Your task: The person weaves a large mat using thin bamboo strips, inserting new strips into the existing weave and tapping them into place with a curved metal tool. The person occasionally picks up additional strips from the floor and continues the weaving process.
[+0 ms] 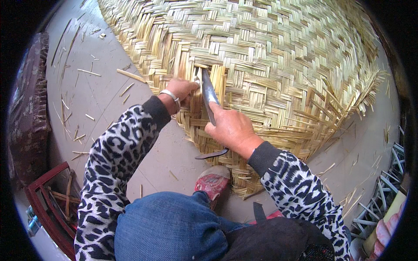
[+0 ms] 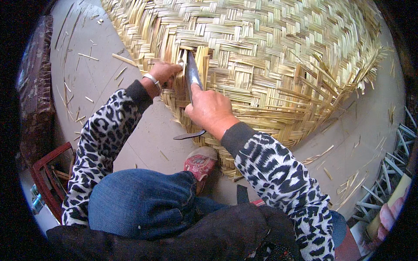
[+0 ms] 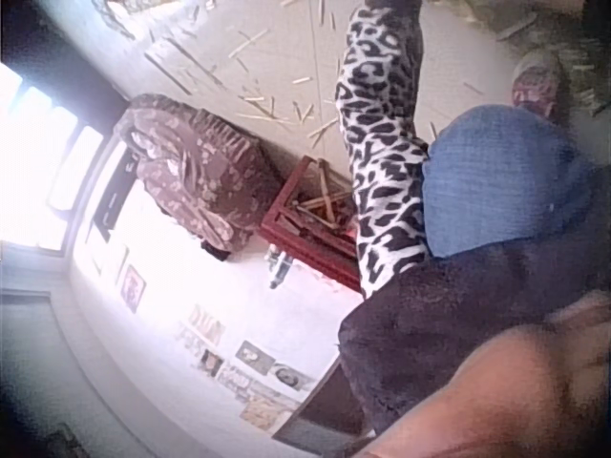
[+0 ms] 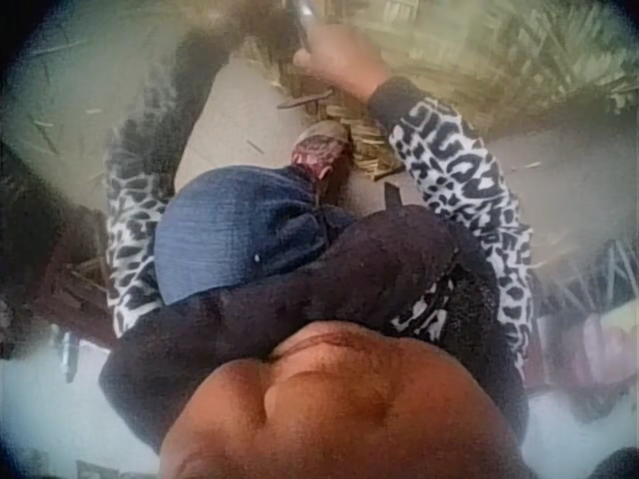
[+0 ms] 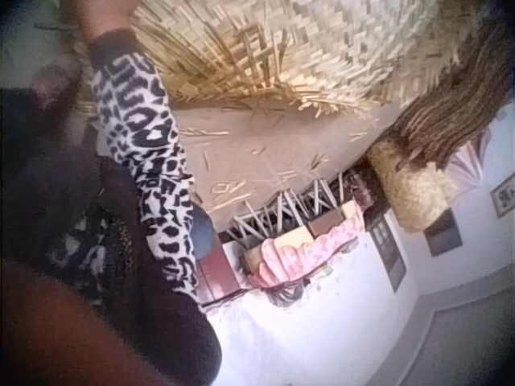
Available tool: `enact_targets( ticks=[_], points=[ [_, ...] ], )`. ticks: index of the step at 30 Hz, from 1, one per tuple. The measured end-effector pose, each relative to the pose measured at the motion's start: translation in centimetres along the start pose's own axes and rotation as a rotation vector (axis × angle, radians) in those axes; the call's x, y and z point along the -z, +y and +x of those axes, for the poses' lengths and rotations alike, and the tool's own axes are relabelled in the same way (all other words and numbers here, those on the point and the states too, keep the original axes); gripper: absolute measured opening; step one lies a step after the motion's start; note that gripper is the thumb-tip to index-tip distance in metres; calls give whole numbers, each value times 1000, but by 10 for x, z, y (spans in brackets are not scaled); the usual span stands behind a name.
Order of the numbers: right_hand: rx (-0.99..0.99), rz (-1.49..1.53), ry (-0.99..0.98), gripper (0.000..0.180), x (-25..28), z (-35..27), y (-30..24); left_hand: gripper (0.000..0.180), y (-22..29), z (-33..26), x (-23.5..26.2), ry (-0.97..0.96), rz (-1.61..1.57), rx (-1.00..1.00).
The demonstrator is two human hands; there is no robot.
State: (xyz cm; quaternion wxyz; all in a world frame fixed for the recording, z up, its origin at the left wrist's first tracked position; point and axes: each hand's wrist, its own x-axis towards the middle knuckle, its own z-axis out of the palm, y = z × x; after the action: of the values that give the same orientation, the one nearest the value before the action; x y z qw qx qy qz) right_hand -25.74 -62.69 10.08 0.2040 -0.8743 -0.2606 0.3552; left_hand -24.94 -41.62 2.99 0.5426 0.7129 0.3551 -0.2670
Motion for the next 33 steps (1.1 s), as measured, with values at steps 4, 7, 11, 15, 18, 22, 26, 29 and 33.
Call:
enact_targets(
  ticks=[4,7,11,15,18,22,26,29,33],
  points=[
    [3,-7,13,42,0,1,1,30,9,17,0,117,104,-20],
    [13,-29,11,43,1,0,2,35,10,8,7,90,97,-32],
    [28,-27,29,40,1,0,5,49,1,-17,9,196,306,-234],
    [50,-62,20,40,0,-1,4,27,-15,-25,6,280,744,-505],
    [55,-63,-42,39,8,-23,4,26,-26,-19,5,308,732,-589],
    [-21,-20,-198,42,29,-100,15,34,-29,0,0,422,868,-577],
    [-67,306,-236,64,53,-134,37,38,-19,10,3,395,644,-433],
    [76,624,-95,63,66,-128,40,27,-14,5,3,260,64,-364],
    [-141,1110,-279,63,84,-133,28,29,-10,-7,-15,-84,-44,-466]
  ],
)
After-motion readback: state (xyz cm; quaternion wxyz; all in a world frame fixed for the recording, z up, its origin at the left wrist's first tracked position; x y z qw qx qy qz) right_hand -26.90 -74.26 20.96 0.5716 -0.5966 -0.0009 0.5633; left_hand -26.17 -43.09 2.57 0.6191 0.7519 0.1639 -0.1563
